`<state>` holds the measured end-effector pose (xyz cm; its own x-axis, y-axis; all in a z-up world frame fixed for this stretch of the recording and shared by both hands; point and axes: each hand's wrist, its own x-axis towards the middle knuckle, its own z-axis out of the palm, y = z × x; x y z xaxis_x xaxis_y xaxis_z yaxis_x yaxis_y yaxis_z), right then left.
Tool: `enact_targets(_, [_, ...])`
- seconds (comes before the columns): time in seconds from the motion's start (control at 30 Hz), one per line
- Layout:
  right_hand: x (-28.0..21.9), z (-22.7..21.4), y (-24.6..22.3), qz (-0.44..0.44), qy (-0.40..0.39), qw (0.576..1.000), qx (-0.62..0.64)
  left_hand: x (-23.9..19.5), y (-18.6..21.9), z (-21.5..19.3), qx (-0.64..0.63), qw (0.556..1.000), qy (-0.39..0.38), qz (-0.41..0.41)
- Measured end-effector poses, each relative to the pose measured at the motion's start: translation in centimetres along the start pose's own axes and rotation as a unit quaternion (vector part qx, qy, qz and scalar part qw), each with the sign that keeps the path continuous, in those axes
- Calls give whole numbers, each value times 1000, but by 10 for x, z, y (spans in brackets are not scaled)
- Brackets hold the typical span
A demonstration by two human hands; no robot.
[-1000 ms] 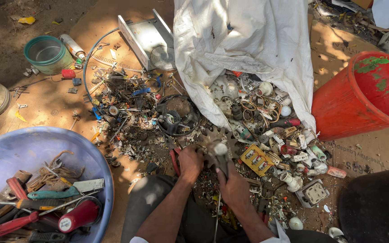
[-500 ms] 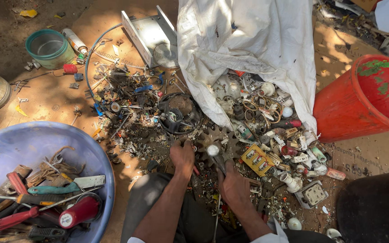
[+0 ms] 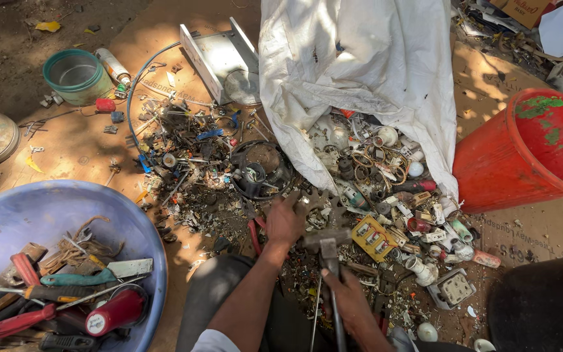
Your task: The person sits on the ground surrounded by electronic waste and uses a hammer and pliers to break apart and disassemble various small electronic components. They repeatedly strike items against a metal gear to separate parts and extract materials.
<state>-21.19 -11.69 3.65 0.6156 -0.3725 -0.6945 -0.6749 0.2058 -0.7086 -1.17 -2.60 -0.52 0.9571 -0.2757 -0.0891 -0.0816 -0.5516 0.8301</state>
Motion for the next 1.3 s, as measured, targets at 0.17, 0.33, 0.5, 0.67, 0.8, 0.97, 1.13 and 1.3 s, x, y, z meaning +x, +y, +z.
enact_targets(0.17, [7, 15, 27, 46, -34, 989, -138, 0, -4, 15, 19, 999, 24, 24])
enact_targets(0.33, [-2, 16, 9, -16, -48, 921, -386, 3, -7, 12, -10, 993, 59, 103])
enact_targets(0.5, [-18, -2, -17, -316, 156, 926, -133, -51, 16, -9, -83, 981, -95, 147])
enact_targets(0.67, [-13, -23, -12, -238, 109, 965, -23, -114, 49, -29, -113, 954, -186, 204])
enact_targets(0.8, [-18, -25, 11, -198, 38, 970, 134, -153, 54, -35, -89, 953, -125, 262])
enact_targets(0.97, [-49, -9, 43, -294, 174, 936, -84, -192, 39, -23, -100, 968, -148, 175])
enact_targets(1.13, [-86, -3, 43, -431, 179, 878, -106, -209, 29, -24, -319, 924, -210, 10])
enact_targets(1.3, [-107, -7, 49, -522, 193, 814, -163, -217, 23, -48, -475, 774, -385, -166])
